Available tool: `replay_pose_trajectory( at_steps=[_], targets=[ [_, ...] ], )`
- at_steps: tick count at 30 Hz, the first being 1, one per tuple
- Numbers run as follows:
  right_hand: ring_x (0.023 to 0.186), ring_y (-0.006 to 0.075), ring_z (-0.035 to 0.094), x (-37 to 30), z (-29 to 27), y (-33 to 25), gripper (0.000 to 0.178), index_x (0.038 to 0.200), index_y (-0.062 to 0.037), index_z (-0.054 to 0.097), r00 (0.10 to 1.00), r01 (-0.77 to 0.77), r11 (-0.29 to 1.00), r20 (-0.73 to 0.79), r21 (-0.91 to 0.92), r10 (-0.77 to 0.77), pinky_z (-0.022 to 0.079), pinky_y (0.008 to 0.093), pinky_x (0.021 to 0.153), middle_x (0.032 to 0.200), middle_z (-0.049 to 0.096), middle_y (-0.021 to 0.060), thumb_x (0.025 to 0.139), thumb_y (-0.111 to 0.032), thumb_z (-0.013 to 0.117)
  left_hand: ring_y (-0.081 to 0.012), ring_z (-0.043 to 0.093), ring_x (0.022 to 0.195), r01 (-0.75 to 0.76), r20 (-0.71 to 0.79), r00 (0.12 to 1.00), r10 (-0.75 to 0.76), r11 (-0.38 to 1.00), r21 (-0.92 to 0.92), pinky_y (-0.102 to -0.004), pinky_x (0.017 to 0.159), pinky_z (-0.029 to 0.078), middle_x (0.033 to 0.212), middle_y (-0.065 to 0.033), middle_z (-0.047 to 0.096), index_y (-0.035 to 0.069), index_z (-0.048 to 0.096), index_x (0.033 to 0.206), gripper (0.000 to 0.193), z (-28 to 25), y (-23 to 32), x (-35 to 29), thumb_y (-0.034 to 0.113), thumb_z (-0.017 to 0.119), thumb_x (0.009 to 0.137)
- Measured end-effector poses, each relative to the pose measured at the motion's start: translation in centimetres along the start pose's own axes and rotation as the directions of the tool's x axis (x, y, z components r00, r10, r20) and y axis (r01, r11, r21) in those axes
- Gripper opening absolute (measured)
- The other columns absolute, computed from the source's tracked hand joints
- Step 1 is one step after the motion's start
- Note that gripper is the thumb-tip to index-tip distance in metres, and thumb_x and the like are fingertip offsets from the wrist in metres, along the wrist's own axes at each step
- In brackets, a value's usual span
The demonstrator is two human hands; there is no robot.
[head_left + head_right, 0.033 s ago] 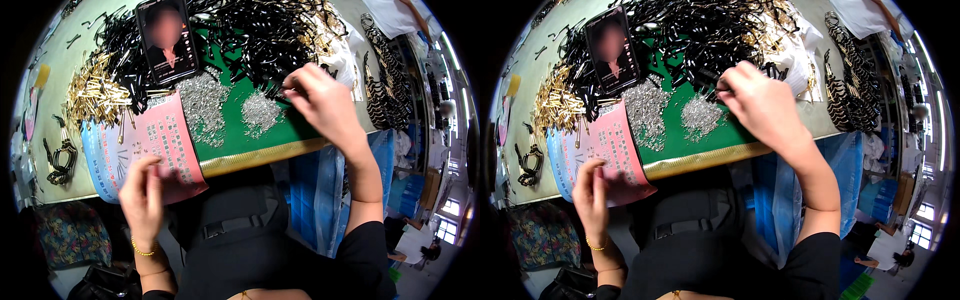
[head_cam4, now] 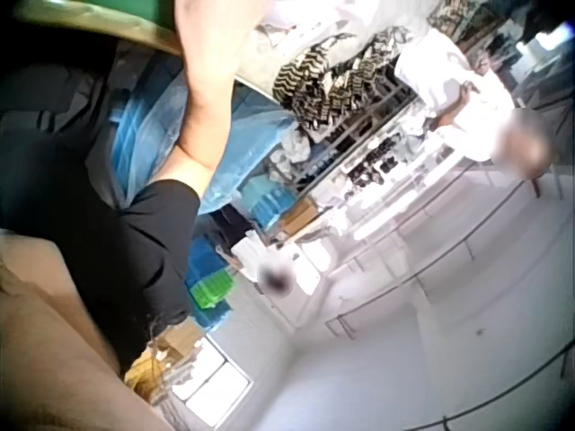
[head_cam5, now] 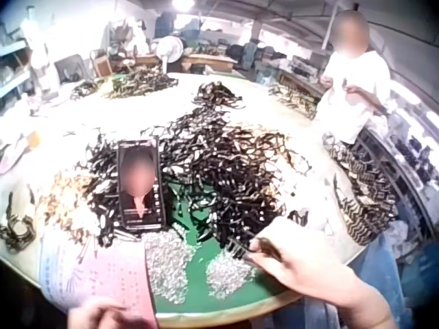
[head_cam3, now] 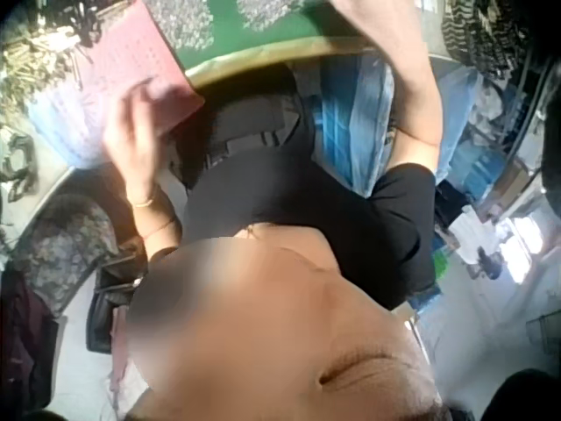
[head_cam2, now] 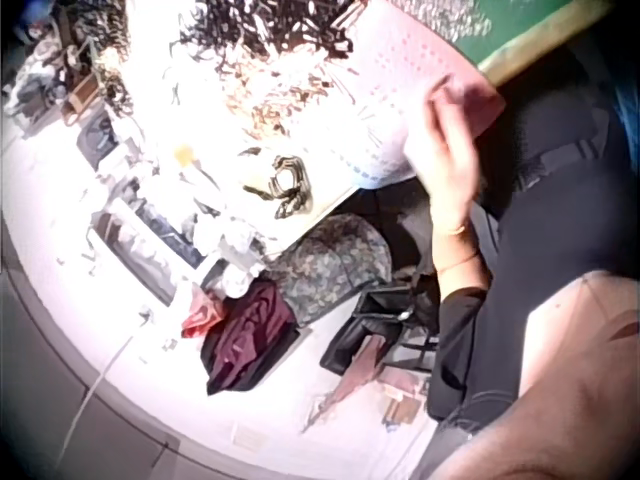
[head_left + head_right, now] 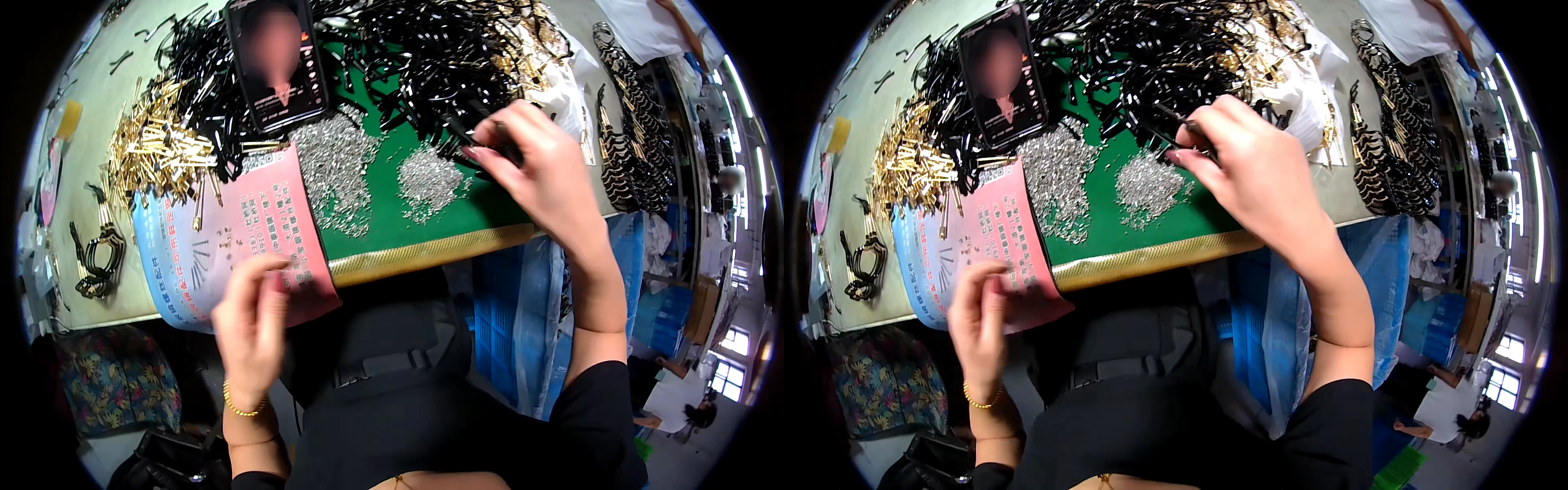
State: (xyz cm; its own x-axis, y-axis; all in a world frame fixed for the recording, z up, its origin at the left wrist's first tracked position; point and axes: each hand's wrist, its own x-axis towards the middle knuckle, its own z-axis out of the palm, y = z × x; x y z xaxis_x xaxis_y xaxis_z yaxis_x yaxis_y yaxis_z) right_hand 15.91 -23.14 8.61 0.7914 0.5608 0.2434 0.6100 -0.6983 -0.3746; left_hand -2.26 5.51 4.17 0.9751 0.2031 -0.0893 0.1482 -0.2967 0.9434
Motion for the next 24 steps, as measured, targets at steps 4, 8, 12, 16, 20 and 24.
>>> replay_pose_trajectory(
  at_steps=[4,8,12,16,20,24],
  targets=[
    [0.084,0.0116,0.067,-2.1,-0.8,-5.4,0.013,0.098,-0.0012,0.066,0.938,-0.331,0.675,0.309,0.659,0.159,0.053,0.0267,0.074,0.096,0.071,0.0073,0.089,-0.003,0.076,-0.0060,0.052,0.072,0.277,0.376,0.924,-0.068,0.795,-0.539,-0.0215,0.069,0.044,0.091,0.0000,0.059,0.000,0.058,0.129,0.024,4.5,1.0,-0.3,0.010,0.049,0.109],
    [0.077,0.0104,0.068,-4.4,2.1,-7.2,0.018,0.099,-0.0029,0.057,0.886,-0.452,0.284,0.389,0.846,0.251,0.055,0.0233,0.067,0.099,0.075,0.0134,0.092,0.004,0.071,-0.0091,0.062,0.079,0.305,0.403,0.915,-0.013,0.677,-0.670,-0.0233,0.079,0.050,0.109,-0.0061,0.067,-0.003,0.055,0.134,0.029,6.2,0.8,0.0,0.009,0.049,0.109],
    [0.059,0.0047,0.058,-5.3,3.7,-6.9,0.019,0.098,-0.0049,0.053,0.878,-0.445,0.218,0.375,0.869,0.296,0.046,0.0190,0.050,0.100,0.076,0.0155,0.094,0.003,0.070,-0.0115,0.066,0.084,0.298,0.413,0.911,0.002,0.691,-0.659,-0.0254,0.084,0.052,0.117,-0.0091,0.068,-0.004,0.054,0.136,0.031,6.4,0.1,-0.2,0.008,0.050,0.108],
    [0.075,0.0031,0.062,-5.6,3.5,-7.2,0.010,0.101,-0.0013,0.063,0.839,-0.512,0.136,0.460,0.848,0.292,0.048,0.0190,0.063,0.094,0.069,0.0031,0.096,-0.005,0.071,-0.0123,0.067,0.085,0.283,0.404,0.915,0.007,0.701,-0.654,-0.0256,0.084,0.051,0.102,-0.0068,0.071,-0.004,0.055,0.136,0.031,6.8,0.0,-0.5,0.009,0.051,0.108],
    [0.087,0.0062,0.064,-6.6,3.9,-7.2,0.012,0.100,-0.0016,0.063,0.824,-0.546,0.121,0.505,0.829,0.256,0.050,0.0219,0.075,0.097,0.068,0.0034,0.096,-0.007,0.072,-0.0125,0.068,0.078,0.191,0.381,0.924,0.038,0.817,-0.544,-0.0256,0.076,0.053,0.084,-0.0058,0.071,-0.002,0.056,0.137,0.032,7.5,-0.8,-0.6,0.009,0.053,0.107],
    [0.082,0.0184,0.066,-6.3,2.6,-5.5,0.027,0.108,-0.0025,0.058,0.882,-0.362,0.771,0.460,0.523,0.102,0.053,0.0283,0.073,0.107,0.061,0.0100,0.094,-0.019,0.074,-0.0146,0.066,0.063,-0.046,0.325,0.940,0.101,0.984,-0.173,-0.0286,0.062,0.053,0.078,-0.0095,0.068,0.004,0.061,0.136,0.032,7.0,0.0,-0.4,0.009,0.056,0.104]
  ],
)
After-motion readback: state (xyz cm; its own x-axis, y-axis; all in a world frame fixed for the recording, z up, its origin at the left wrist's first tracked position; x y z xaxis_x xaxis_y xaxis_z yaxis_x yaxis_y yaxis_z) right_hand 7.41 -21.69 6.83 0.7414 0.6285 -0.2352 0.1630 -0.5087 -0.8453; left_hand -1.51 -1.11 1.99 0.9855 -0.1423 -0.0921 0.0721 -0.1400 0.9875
